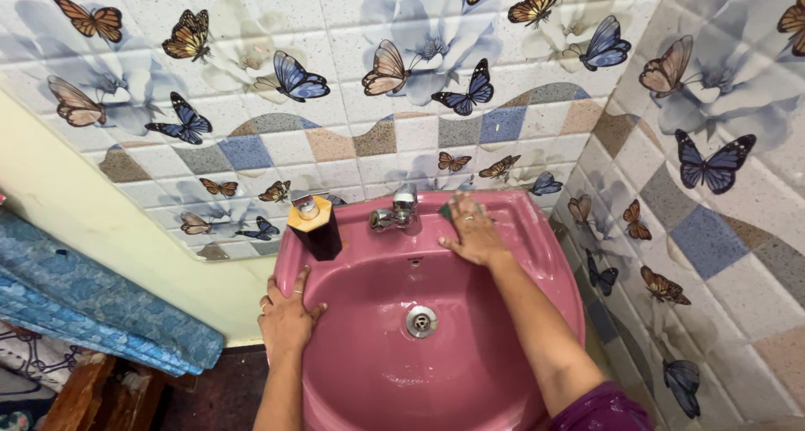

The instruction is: The person scrubs a pink bathroom sink using a green sponge. They clean the basin, faucet, and surrounding areas, then rinse the sponge under running water.

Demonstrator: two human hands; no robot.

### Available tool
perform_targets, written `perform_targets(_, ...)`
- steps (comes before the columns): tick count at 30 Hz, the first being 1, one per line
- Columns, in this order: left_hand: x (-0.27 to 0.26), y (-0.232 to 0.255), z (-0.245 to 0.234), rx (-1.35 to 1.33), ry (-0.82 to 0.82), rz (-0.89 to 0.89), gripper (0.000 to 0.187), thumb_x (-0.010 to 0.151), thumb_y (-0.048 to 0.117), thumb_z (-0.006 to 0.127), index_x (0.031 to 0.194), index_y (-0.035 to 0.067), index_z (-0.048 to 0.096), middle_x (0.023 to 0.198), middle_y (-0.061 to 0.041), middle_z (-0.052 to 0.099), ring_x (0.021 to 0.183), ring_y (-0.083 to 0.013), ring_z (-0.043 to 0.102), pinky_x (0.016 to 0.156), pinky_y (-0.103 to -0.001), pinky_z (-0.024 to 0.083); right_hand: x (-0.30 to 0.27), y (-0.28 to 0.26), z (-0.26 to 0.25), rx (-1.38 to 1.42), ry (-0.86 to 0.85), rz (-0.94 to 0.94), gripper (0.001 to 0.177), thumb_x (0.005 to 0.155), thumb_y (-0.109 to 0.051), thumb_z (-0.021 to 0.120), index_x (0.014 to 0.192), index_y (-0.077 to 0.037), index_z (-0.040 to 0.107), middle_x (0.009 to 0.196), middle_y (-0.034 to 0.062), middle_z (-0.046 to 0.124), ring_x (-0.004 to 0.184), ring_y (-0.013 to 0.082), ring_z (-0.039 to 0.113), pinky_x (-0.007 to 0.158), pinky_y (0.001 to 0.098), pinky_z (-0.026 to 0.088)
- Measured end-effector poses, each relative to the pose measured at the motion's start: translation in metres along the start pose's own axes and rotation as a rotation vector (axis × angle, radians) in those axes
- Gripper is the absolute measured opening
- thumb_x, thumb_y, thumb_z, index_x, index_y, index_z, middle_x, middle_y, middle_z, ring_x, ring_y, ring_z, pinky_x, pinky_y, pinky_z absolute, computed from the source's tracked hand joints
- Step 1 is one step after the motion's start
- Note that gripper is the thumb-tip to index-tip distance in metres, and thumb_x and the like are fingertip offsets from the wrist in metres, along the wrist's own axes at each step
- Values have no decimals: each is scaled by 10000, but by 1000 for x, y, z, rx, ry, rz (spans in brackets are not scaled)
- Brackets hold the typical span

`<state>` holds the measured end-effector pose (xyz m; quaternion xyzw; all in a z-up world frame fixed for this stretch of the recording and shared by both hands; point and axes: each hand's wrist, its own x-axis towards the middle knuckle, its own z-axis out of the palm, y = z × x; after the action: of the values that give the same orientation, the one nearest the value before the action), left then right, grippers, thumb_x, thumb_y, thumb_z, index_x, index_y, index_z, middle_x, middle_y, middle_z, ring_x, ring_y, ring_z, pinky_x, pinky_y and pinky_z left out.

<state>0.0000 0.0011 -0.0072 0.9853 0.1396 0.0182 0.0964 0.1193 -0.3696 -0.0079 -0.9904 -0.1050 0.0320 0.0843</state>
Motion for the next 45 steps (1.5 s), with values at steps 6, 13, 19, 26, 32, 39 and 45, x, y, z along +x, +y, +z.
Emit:
perform_targets(6, 0, 1, -3, -13, -20, -6, 883, 781, 518, 796, 1534, 486, 334, 1642, -162, 225, 1375, -403, 437, 1052, -517, 473, 4, 30, 0, -226, -64, 155, 963, 938, -801, 233, 1645, -214, -56, 1720, 52, -92, 1573, 292, -15, 1287, 479, 9)
perform_targets(13, 0, 1, -1, -8, -8, 5, 877, 781, 524, 792, 1532, 478, 341, 1639, -162, 230, 1369, -404, 442, 1045, -520, 475, 16, 91, 43, -499, 200, 522, 899, 1010, -656, 347, 1620, -6, 238, 1610, 204, 332, 1469, 407, 337, 1201, 545, 263)
perform_targets(19, -1, -3, 4, 7, 29, 22, 876, 783, 540, 783, 1540, 472, 347, 1637, -173, 244, 1363, -418, 458, 1040, -525, 479, 2, 97, 44, -378, -38, 786, 723, 1033, -609, 415, 1400, -4, 569, 1370, 226, 628, 1231, 404, 626, 1064, 570, 460)
perform_targets(26, 1, -3, 7, 21, 16, 8, 895, 777, 540, 788, 1542, 485, 326, 1642, -169, 233, 1373, -421, 447, 1032, -530, 480, -17, 140, 22, 142, -8, 675, 699, 937, -655, 585, 1284, -61, 704, 1355, 203, 635, 1263, 359, 614, 1060, 466, 492)
perform_targets(32, 4, -5, 6, 24, 1, 7, 900, 767, 555, 792, 1537, 485, 331, 1637, -163, 233, 1369, -404, 449, 1042, -530, 471, 1, 178, 46, 619, 329, 228, 963, 701, -353, 839, 1507, -72, 395, 1330, 226, 617, 1221, 361, 587, 1047, 442, 435)
perform_targets(39, 4, -6, 10, -9, 19, 6, 885, 766, 542, 794, 1533, 473, 359, 1641, -165, 238, 1366, -405, 447, 1046, -524, 462, -36, 125, 27, 230, 270, 607, 575, 919, -498, 670, 1270, -43, 652, 1190, 268, 707, 1137, 437, 674, 988, 517, 529)
perform_targets(45, 3, -7, 10, 11, 13, 10, 894, 778, 561, 786, 1548, 479, 339, 1648, -169, 233, 1373, -419, 444, 1048, -531, 466, -93, 80, 28, 183, 498, 612, 560, 961, -462, 645, 1316, -31, 604, 1212, 248, 698, 1127, 419, 680, 978, 505, 543)
